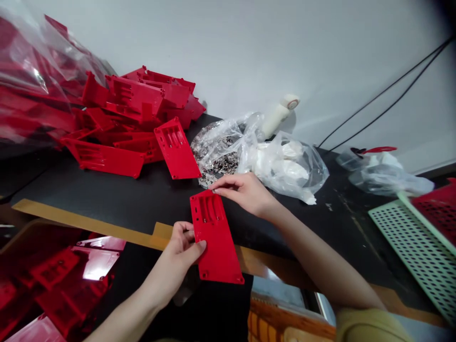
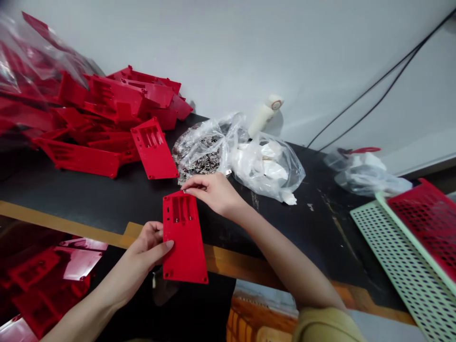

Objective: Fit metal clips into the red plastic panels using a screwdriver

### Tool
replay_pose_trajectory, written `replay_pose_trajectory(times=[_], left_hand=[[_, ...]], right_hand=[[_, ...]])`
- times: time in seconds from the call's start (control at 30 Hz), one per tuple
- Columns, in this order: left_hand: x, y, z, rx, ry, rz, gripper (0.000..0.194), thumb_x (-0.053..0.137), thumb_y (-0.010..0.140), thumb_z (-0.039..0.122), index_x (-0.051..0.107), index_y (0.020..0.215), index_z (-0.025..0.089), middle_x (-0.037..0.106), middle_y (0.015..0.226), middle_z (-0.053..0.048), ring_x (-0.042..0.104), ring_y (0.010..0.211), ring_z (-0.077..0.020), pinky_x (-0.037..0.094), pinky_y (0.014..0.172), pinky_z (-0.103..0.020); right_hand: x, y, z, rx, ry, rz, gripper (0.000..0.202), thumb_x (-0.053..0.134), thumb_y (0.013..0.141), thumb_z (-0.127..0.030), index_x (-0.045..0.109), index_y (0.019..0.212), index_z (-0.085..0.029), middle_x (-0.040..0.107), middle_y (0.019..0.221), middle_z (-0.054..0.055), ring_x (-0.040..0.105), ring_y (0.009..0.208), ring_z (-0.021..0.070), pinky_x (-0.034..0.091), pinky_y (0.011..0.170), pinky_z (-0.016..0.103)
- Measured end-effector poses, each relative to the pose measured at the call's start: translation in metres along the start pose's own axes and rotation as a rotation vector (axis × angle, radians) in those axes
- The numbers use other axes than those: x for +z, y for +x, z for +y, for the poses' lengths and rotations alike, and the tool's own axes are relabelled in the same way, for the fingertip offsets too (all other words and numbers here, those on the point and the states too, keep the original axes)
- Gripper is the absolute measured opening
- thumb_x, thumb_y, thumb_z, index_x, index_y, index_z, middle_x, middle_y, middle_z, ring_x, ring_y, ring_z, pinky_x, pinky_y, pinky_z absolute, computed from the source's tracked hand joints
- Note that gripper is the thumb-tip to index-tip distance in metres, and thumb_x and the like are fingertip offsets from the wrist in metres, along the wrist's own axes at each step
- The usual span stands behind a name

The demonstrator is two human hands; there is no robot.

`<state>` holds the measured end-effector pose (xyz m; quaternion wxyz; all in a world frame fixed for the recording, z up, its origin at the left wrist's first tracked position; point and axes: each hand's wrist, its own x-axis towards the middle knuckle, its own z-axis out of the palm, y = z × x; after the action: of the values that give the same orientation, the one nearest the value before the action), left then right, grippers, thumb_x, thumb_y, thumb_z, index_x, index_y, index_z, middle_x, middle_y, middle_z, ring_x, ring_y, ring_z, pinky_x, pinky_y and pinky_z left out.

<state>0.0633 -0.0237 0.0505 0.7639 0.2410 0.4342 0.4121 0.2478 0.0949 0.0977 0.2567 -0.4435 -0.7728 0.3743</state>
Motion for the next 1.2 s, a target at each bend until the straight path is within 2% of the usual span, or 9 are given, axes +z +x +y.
replay_pose_trajectory(times=[0.13, 0.3, 0.43, 0.6, 0.67, 0.73, 0.87, 1.03, 1.2], left_hand=[[0.002, -0.002, 0.007, -0.013, -0.023, 0.012, 0.039, 0.075, 0.076, 0.033, 0.044, 0.095, 0.02, 0.063, 0.09, 0.003, 0.061, 0.078, -0.0087, 0.05, 0.067, -0.019], [0.007, 0.007, 0.012, -0.008, 0.011, 0.027, 0.04, 0.074, 0.077, 0.037, 0.044, 0.097, 0.019, 0.064, 0.101, -0.002, 0.062, 0.084, -0.0128, 0.051, 0.066, -0.021], [0.013, 0.016, 0.005, 0.019, 0.023, 0.046, 0.04, 0.072, 0.079, 0.038, 0.042, 0.1, 0.02, 0.064, 0.107, -0.004, 0.061, 0.097, -0.0166, 0.052, 0.077, -0.026], [0.014, 0.015, 0.001, 0.045, 0.054, 0.011, 0.037, 0.066, 0.084, 0.036, 0.037, 0.102, 0.022, 0.06, 0.111, -0.004, 0.061, 0.1, -0.0144, 0.052, 0.086, -0.028], [0.009, 0.014, 0.003, 0.113, 0.161, 0.045, 0.04, 0.065, 0.085, 0.037, 0.032, 0.104, 0.025, 0.055, 0.114, -0.003, 0.063, 0.096, -0.0139, 0.055, 0.081, -0.029], [0.001, 0.016, 0.008, 0.222, 0.336, 0.146, 0.044, 0.065, 0.084, 0.04, 0.028, 0.105, 0.027, 0.051, 0.112, 0.0, 0.064, 0.084, -0.0124, 0.055, 0.072, -0.028], [-0.01, 0.029, 0.021, 0.37, 0.667, 0.312, 0.051, 0.061, 0.085, 0.045, 0.026, 0.117, 0.027, 0.054, 0.095, 0.002, 0.063, 0.067, -0.0122, 0.051, 0.06, -0.025], [-0.011, 0.042, 0.031, 0.367, 0.847, 0.248, 0.06, 0.056, 0.087, 0.046, 0.03, 0.136, 0.024, 0.065, 0.08, 0.003, 0.061, 0.06, -0.0146, 0.044, 0.058, -0.025], [-0.016, 0.042, 0.029, 0.389, 0.841, 0.165, 0.05, 0.056, 0.088, 0.042, 0.042, 0.134, 0.025, 0.066, 0.074, 0.004, 0.059, 0.058, -0.0139, 0.042, 0.057, -0.023]], right_hand=[[-0.003, 0.003, 0.004, -0.1, -0.142, 0.012, 0.013, 0.063, 0.085, -0.017, 0.074, 0.091, -0.017, 0.071, 0.089, 0.005, 0.065, 0.081, 0.0155, 0.05, 0.073, 0.03], [-0.009, 0.005, 0.005, -0.209, -0.236, 0.002, 0.016, 0.057, 0.09, -0.017, 0.072, 0.095, -0.018, 0.07, 0.091, 0.005, 0.064, 0.085, 0.0152, 0.049, 0.077, 0.029], [-0.006, 0.01, 0.011, -0.216, -0.296, -0.014, 0.013, 0.057, 0.09, -0.017, 0.07, 0.093, -0.017, 0.069, 0.091, 0.005, 0.064, 0.085, 0.0159, 0.049, 0.077, 0.03], [0.001, 0.012, 0.018, -0.269, -0.291, -0.008, 0.015, 0.053, 0.093, -0.017, 0.068, 0.095, -0.017, 0.067, 0.094, 0.006, 0.063, 0.088, 0.016, 0.05, 0.081, 0.031], [0.003, 0.013, 0.019, -0.299, -0.279, 0.012, 0.015, 0.052, 0.094, -0.017, 0.067, 0.096, -0.017, 0.066, 0.095, 0.007, 0.062, 0.089, 0.0155, 0.05, 0.082, 0.031], [0.005, 0.013, 0.02, -0.333, -0.283, 0.018, 0.015, 0.051, 0.094, -0.017, 0.067, 0.096, -0.016, 0.065, 0.095, 0.007, 0.062, 0.09, 0.0154, 0.05, 0.083, 0.031], [0.006, 0.016, 0.02, -0.379, -0.32, -0.002, 0.018, 0.049, 0.095, -0.017, 0.067, 0.098, -0.015, 0.064, 0.095, 0.008, 0.061, 0.089, 0.0163, 0.051, 0.081, 0.032], [0.004, 0.021, 0.019, -0.385, -0.331, -0.065, 0.018, 0.05, 0.095, -0.018, 0.068, 0.099, -0.016, 0.065, 0.094, 0.007, 0.062, 0.088, 0.016, 0.051, 0.081, 0.031], [0.004, 0.025, 0.017, -0.404, -0.326, -0.111, 0.017, 0.053, 0.094, -0.016, 0.069, 0.098, -0.015, 0.068, 0.096, 0.008, 0.063, 0.089, 0.016, 0.051, 0.083, 0.031]])
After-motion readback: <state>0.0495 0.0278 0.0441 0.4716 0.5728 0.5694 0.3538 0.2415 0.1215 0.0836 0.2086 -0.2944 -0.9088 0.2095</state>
